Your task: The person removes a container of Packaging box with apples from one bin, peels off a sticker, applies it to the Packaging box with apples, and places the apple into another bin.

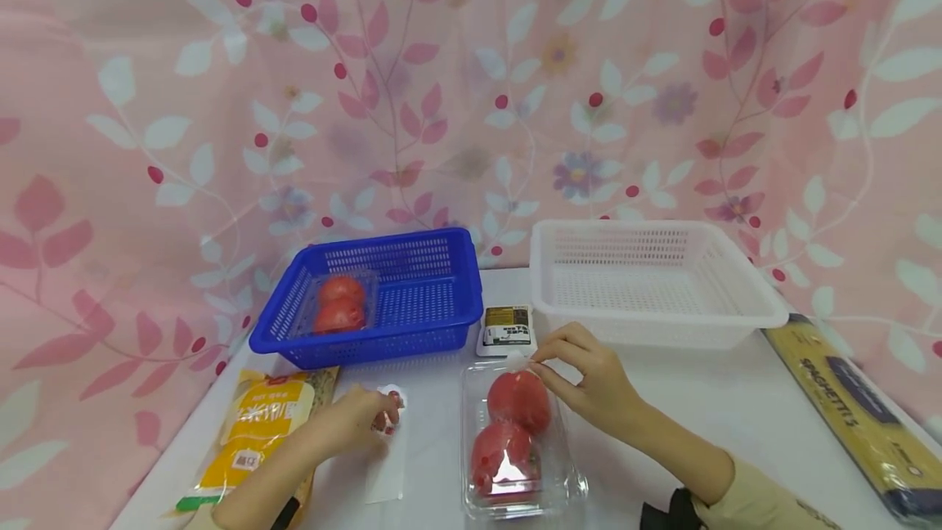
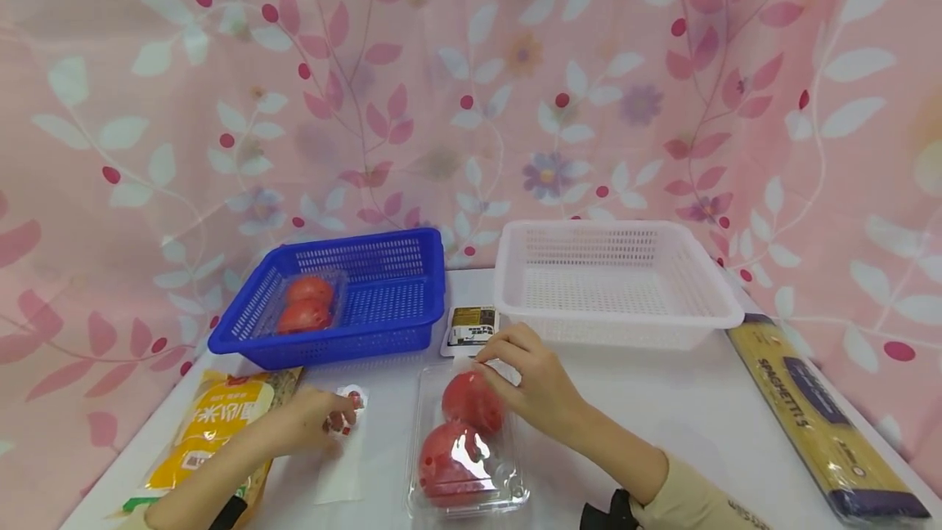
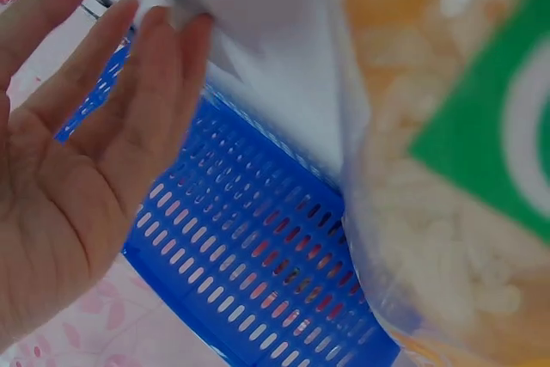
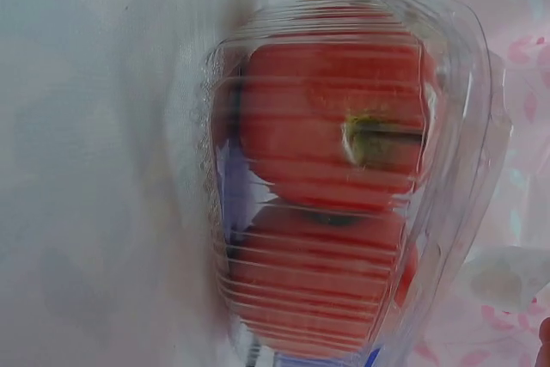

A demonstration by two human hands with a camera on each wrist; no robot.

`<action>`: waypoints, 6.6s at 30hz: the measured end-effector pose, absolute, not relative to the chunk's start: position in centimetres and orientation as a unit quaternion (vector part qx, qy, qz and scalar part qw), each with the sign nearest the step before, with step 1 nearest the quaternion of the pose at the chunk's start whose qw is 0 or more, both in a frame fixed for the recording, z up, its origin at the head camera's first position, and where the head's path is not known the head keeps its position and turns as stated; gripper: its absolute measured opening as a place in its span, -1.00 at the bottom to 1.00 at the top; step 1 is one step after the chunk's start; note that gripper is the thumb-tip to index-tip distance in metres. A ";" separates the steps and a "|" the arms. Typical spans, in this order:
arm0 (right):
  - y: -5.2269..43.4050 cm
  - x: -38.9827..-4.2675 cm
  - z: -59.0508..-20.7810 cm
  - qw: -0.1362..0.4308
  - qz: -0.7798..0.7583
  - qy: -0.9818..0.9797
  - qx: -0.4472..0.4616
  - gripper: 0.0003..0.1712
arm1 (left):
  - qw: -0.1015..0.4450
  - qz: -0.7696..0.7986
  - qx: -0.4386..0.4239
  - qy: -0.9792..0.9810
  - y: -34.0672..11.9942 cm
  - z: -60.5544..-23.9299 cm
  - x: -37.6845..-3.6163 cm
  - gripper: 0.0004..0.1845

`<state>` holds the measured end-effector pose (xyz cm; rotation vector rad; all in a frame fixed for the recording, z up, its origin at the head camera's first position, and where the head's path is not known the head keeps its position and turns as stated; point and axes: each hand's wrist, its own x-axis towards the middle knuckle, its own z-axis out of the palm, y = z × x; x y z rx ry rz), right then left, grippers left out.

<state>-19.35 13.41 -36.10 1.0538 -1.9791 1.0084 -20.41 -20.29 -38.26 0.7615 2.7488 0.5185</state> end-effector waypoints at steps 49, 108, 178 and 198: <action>13.2 -18.8 -39.1 0.348 0.311 -0.724 0.508 -0.94 | -0.314 0.156 0.496 0.795 -8.7 -36.8 -18.4 -0.73; 14.6 -16.2 -39.4 0.067 0.069 -0.837 0.539 -0.30 | -0.028 0.107 0.363 0.925 -12.0 -36.1 -15.8 -0.27; 20.6 -17.3 -30.4 0.203 0.189 -0.909 0.311 -0.15 | -0.087 0.340 0.379 0.856 -1.6 -31.1 -19.8 -0.39; 27.5 -26.3 -29.5 0.240 0.249 -0.903 0.254 -0.46 | -0.184 0.327 0.373 0.849 8.0 -29.7 -30.6 -0.51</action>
